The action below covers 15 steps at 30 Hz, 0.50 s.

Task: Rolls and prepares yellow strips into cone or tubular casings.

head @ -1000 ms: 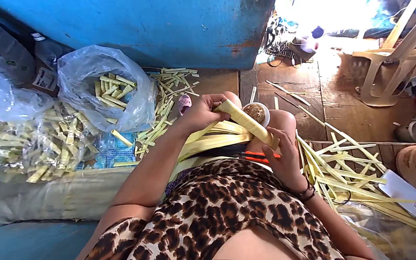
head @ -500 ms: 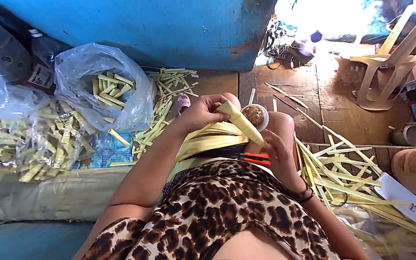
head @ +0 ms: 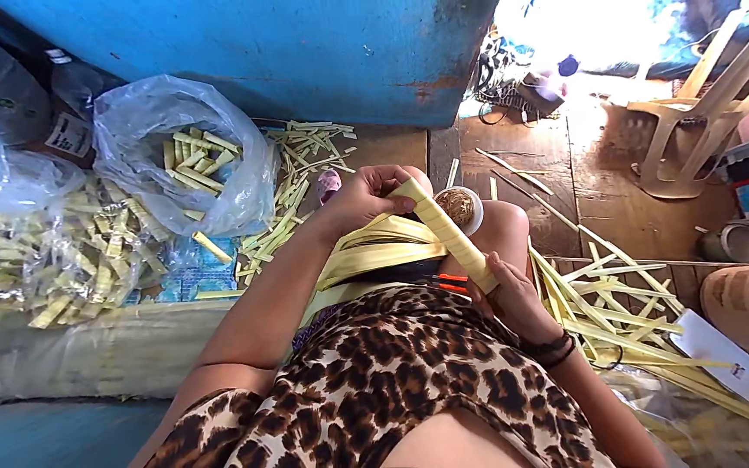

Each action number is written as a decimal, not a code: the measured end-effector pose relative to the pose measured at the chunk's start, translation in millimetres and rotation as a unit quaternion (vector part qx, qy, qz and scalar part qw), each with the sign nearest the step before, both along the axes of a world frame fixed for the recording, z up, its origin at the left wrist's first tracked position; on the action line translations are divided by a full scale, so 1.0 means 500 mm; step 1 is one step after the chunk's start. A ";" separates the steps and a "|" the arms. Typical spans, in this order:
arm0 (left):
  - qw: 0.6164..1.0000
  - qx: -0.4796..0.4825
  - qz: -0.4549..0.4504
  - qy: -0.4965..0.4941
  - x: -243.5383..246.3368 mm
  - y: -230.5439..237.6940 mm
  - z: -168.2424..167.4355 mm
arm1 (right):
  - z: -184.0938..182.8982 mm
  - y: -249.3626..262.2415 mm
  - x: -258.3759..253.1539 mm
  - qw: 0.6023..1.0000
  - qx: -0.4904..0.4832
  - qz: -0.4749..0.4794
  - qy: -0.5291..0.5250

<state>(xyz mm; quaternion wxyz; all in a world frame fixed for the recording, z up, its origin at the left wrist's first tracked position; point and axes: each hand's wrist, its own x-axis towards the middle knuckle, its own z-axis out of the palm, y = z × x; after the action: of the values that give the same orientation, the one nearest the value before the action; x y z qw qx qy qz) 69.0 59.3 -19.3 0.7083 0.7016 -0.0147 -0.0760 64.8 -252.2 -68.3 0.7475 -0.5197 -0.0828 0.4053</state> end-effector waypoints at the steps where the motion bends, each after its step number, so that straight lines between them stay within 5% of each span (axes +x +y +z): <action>1: 1.000 -0.017 0.006 -0.004 0.001 -0.001 -0.006 | 0.006 -0.001 -0.002 0.999 0.019 0.018 0.031; 8: 0.996 -0.083 -0.009 -0.043 0.021 -0.001 -0.071 | 0.044 0.028 0.009 0.977 0.072 0.173 0.102; 12: 0.984 -0.143 -0.105 -0.011 0.020 -0.056 -0.097 | 0.053 0.109 0.027 0.988 -0.032 0.071 0.134; 15: 0.978 -0.177 -0.113 0.000 0.019 -0.058 -0.122 | 0.026 0.153 0.025 0.988 -0.023 0.012 0.153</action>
<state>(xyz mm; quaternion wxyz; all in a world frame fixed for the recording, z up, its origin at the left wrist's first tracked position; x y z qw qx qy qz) 78.7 30.3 -80.2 0.8079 0.5592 -0.1073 -0.1518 77.5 -175.6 -55.3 0.7344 -0.4675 0.0353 0.4907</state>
